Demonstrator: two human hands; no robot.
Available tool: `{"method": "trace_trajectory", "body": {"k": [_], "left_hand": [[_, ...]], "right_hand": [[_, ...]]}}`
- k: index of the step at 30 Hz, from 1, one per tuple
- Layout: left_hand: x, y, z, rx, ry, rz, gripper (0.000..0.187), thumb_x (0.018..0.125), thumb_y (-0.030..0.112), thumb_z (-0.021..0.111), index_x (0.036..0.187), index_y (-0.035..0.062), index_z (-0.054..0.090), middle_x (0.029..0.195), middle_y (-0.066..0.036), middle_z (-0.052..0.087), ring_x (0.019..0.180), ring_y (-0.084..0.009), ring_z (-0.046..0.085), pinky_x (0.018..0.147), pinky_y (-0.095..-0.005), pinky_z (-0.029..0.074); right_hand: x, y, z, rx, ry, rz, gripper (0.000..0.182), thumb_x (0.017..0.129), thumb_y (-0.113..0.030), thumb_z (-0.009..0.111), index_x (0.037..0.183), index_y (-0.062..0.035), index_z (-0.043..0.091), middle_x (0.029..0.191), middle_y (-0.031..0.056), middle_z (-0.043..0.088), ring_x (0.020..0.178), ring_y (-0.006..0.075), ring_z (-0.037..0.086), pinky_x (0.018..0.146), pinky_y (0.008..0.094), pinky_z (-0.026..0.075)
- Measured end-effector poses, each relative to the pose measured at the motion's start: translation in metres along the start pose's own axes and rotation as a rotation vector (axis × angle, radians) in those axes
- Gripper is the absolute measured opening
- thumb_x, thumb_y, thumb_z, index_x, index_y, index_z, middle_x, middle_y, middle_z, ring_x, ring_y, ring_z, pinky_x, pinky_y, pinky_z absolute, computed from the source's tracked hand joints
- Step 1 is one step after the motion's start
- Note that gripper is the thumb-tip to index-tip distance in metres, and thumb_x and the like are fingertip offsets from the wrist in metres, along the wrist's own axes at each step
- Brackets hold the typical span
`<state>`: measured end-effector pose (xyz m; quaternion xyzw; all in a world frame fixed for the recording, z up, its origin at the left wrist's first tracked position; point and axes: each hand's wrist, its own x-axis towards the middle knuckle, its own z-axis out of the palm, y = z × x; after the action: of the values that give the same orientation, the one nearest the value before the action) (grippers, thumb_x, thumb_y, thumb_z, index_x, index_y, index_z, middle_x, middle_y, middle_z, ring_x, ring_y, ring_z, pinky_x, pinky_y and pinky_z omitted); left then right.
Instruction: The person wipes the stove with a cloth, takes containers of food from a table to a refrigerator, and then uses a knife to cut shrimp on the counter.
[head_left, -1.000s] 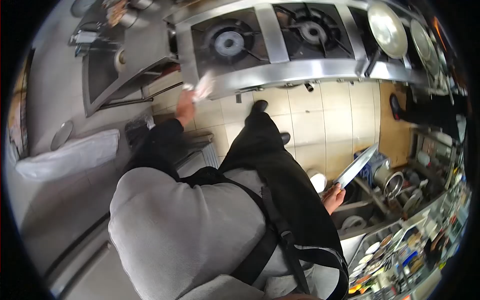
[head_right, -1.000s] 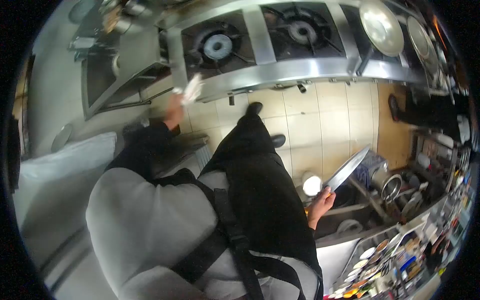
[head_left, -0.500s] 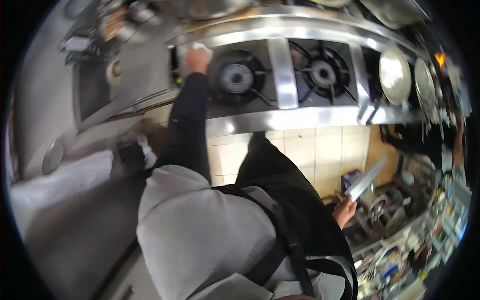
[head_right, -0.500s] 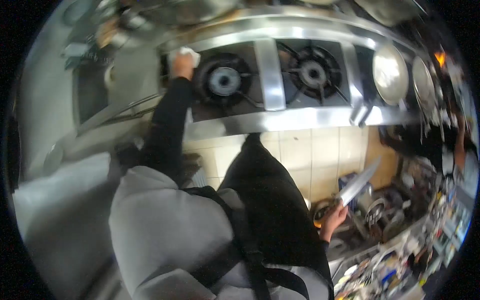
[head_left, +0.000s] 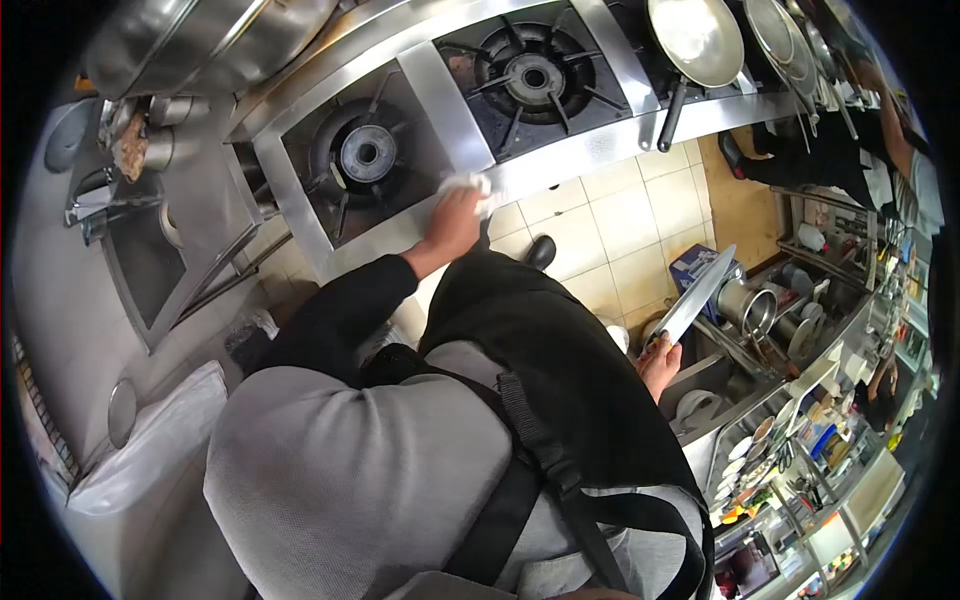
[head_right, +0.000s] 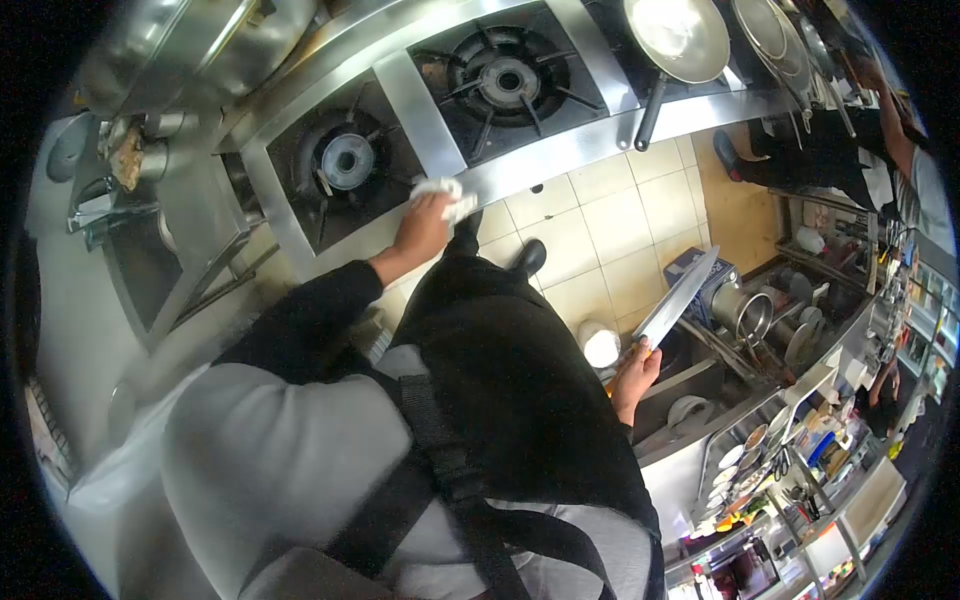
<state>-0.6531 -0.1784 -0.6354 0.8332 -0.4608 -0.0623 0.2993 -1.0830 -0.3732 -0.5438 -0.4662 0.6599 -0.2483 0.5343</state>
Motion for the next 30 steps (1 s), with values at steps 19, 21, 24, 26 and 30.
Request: {"method": "trace_trajectory", "body": {"k": [19,21,24,26,30], "left_hand": [[-0.038,0.014,-0.041,0.101,-0.295,-0.123,0.030,0.080,0.001,0.062,0.108,0.0090,0.061,0.132,-0.012,0.058,0.117,-0.0357,0.055,0.100,-0.0435,0.045],[-0.006,0.031,-0.024,0.123,-0.215,0.011,0.032,0.079,0.001,0.062,0.110,0.0117,0.061,0.128,-0.010,0.059,0.115,-0.0354,0.057,0.096,-0.0457,0.047],[0.032,0.053,0.015,0.049,-0.026,-0.108,0.033,0.078,0.000,0.061,0.108,0.0111,0.062,0.114,-0.011,0.063,0.108,-0.0358,0.061,0.090,-0.0471,0.050],[0.060,0.053,0.026,-0.074,-0.018,-0.083,0.030,0.078,0.002,0.062,0.107,0.0110,0.063,0.110,-0.012,0.065,0.105,-0.0365,0.062,0.089,-0.0467,0.050],[0.158,0.050,0.001,-0.201,0.319,-0.014,0.024,0.082,0.012,0.068,0.105,0.0087,0.061,0.099,-0.015,0.067,0.099,-0.0378,0.065,0.080,-0.0463,0.053]], "right_hand": [[0.084,-0.009,-0.025,0.001,-0.318,-0.180,0.027,0.104,-0.027,0.056,0.086,-0.0115,0.045,0.063,-0.0052,0.043,0.049,0.0031,0.039,0.043,0.0215,0.032],[0.082,-0.015,-0.013,-0.032,-0.296,-0.211,0.028,0.105,-0.028,0.056,0.085,-0.0115,0.045,0.063,-0.0054,0.043,0.050,0.0032,0.040,0.044,0.0214,0.033],[0.075,-0.024,-0.003,-0.071,-0.311,-0.265,0.029,0.103,-0.032,0.058,0.085,-0.0124,0.048,0.065,-0.0039,0.048,0.050,0.0047,0.044,0.043,0.0216,0.036],[0.066,-0.027,0.003,-0.094,-0.299,-0.293,0.029,0.104,-0.032,0.058,0.085,-0.0127,0.047,0.065,-0.0037,0.047,0.050,0.0047,0.044,0.043,0.0219,0.037],[0.029,-0.033,0.017,-0.090,-0.269,-0.267,0.029,0.104,-0.032,0.057,0.085,-0.0132,0.046,0.064,-0.0038,0.047,0.050,0.0049,0.044,0.044,0.0223,0.036]]}}
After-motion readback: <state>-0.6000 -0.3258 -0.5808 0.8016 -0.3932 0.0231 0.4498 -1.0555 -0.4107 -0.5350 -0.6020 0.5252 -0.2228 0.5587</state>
